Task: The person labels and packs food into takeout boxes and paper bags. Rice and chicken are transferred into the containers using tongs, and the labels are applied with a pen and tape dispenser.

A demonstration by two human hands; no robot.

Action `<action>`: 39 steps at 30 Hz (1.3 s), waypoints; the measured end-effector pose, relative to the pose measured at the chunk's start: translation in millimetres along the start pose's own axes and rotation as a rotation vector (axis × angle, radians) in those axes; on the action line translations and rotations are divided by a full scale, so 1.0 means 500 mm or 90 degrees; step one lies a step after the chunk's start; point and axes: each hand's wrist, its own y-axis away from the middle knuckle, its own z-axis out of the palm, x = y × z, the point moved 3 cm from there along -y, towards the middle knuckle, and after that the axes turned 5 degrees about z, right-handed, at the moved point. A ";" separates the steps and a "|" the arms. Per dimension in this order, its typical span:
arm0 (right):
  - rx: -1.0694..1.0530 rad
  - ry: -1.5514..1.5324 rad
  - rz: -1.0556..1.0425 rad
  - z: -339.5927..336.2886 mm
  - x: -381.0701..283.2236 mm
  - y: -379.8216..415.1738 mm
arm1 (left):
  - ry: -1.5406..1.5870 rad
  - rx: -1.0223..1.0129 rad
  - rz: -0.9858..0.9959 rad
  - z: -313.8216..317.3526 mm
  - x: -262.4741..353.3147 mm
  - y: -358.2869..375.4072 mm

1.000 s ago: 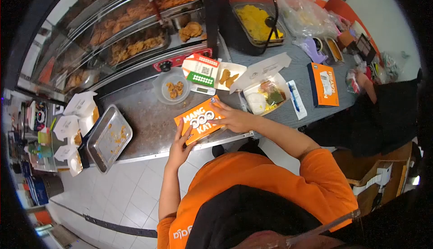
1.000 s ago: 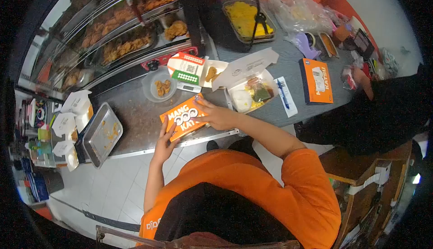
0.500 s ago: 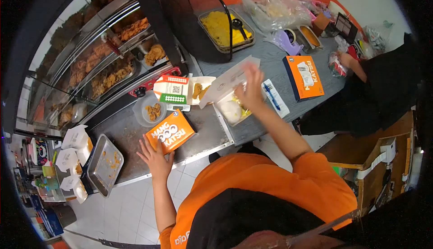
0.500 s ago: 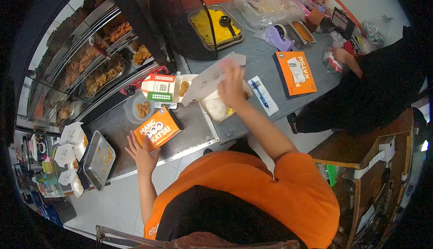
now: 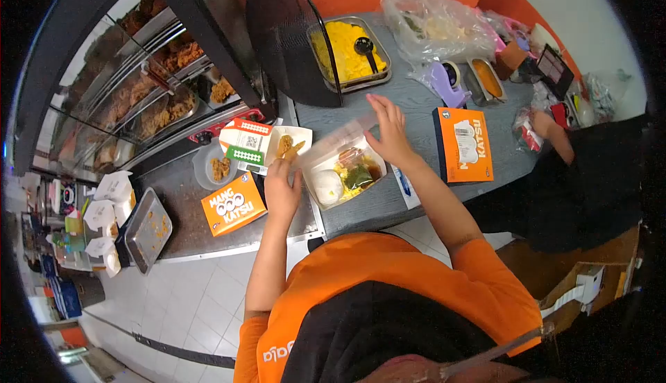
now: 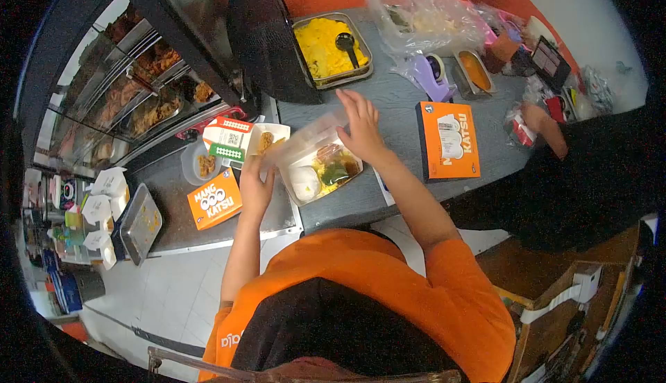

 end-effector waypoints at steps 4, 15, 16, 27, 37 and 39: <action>-0.350 0.089 -0.048 -0.020 0.082 0.012 | -0.023 -0.144 -0.036 0.024 0.006 0.056; -0.355 -0.189 0.281 0.032 0.153 0.166 | 0.203 -0.034 -0.370 0.153 0.006 0.116; -0.355 -0.190 0.281 0.018 0.133 0.151 | 0.224 -0.091 -0.407 0.141 0.003 0.106; -0.524 0.057 0.082 -0.028 0.089 0.207 | -0.044 -0.314 -0.247 0.143 0.059 0.119; -0.674 0.056 -0.165 -0.042 0.073 0.144 | 0.138 -0.393 0.075 0.089 0.046 0.069; -0.660 0.090 -0.208 -0.033 0.066 0.149 | 0.132 -0.381 0.064 0.092 0.048 0.066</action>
